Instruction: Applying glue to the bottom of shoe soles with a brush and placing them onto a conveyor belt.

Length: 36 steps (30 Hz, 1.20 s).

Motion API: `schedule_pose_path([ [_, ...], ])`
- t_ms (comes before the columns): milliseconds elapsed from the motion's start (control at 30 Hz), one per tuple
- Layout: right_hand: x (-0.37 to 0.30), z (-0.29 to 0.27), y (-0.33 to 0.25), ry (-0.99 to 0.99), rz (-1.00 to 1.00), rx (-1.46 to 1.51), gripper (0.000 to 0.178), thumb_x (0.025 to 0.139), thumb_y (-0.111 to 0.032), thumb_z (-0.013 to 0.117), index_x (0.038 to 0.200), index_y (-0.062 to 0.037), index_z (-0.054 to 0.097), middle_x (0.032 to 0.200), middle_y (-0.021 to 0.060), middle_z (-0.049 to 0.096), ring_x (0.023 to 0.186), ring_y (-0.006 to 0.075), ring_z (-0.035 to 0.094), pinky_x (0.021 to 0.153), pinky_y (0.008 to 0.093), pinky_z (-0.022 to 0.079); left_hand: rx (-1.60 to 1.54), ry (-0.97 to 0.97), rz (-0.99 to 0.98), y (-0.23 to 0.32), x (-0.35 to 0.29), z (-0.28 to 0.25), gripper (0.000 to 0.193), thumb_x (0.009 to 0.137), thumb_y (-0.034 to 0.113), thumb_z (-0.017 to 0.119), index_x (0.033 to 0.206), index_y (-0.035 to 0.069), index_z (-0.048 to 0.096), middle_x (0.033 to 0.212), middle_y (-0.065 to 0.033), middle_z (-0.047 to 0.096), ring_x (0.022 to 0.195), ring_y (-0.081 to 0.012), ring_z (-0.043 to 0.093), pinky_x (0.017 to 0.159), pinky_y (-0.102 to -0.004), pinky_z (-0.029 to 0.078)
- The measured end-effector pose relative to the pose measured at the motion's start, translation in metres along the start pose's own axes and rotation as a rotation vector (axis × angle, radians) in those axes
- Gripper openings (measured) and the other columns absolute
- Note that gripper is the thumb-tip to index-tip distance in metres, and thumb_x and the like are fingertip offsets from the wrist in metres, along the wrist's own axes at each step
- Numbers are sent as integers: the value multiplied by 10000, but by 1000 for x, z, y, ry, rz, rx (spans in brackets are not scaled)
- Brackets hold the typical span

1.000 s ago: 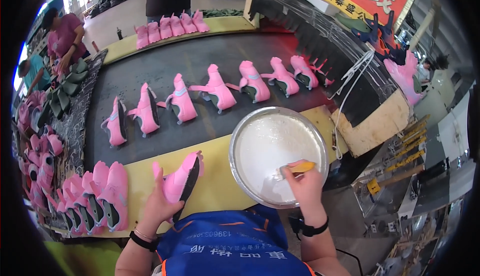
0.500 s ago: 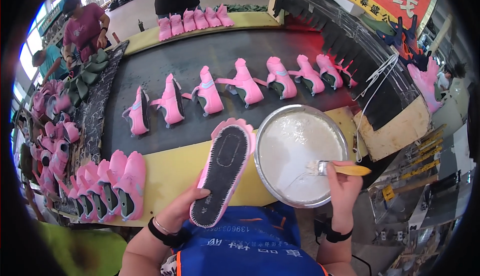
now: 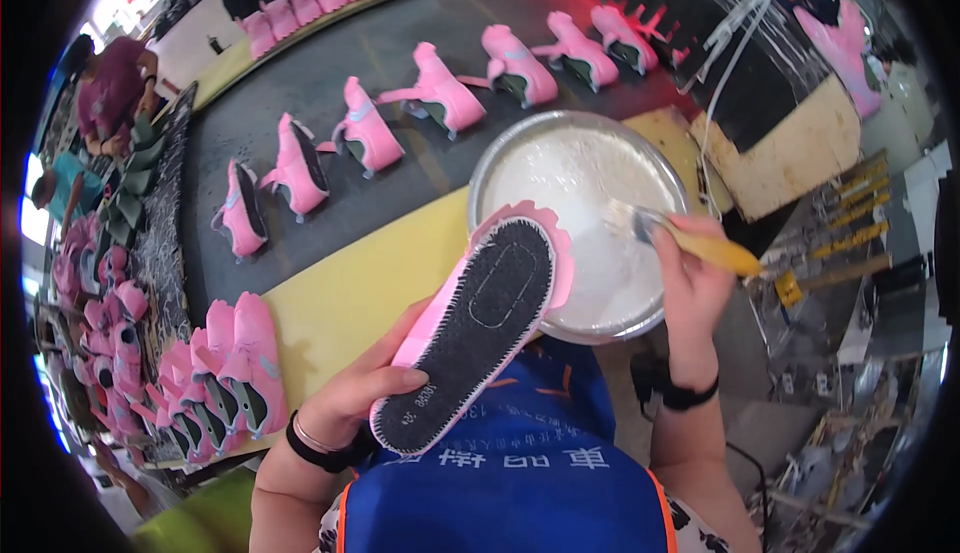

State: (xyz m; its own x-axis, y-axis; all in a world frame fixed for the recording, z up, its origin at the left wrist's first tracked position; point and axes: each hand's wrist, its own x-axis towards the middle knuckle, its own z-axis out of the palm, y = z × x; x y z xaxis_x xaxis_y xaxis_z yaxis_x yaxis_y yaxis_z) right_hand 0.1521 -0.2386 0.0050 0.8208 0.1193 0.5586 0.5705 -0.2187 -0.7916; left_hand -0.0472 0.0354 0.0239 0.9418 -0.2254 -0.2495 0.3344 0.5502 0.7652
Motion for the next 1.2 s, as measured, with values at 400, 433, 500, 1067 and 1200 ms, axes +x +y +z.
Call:
schedule_pose_path([
  [400,13,-7,-59,-462,-387,9,270,734,-25,826,980,-72,726,931,58,699,813,250,676,708,330,547,44,-12,-241,13,24,14,903,844,264,605,1583,-85,219,1572,-207,395,1476,-255,371,1219,-359,253],
  [433,15,-7,-58,-485,-444,9,295,711,-36,803,992,-86,729,933,46,693,819,255,667,705,338,547,48,-16,-247,14,26,15,903,844,264,605,1583,-85,219,1572,-207,395,1476,-255,371,1219,-359,253],
  [500,14,-7,-53,-537,-456,25,292,717,-53,794,1000,-89,732,935,42,692,824,255,665,707,339,547,87,-33,-241,15,28,18,915,837,266,615,1583,-83,218,1573,-208,393,1481,-257,362,1219,-361,253],
  [1067,5,-1,-48,-475,-318,101,275,732,-19,827,985,-63,727,926,82,689,817,254,670,704,332,533,-57,39,-308,23,27,31,879,827,234,596,1574,-88,262,1570,-205,416,1453,-229,421,1200,-321,298],
  [1200,0,1,-25,-307,-195,-26,204,789,16,801,959,-32,701,912,108,686,792,267,675,702,329,533,-43,2,-287,17,24,26,885,831,239,596,1576,-89,250,1572,-204,413,1459,-229,412,1204,-322,291],
])
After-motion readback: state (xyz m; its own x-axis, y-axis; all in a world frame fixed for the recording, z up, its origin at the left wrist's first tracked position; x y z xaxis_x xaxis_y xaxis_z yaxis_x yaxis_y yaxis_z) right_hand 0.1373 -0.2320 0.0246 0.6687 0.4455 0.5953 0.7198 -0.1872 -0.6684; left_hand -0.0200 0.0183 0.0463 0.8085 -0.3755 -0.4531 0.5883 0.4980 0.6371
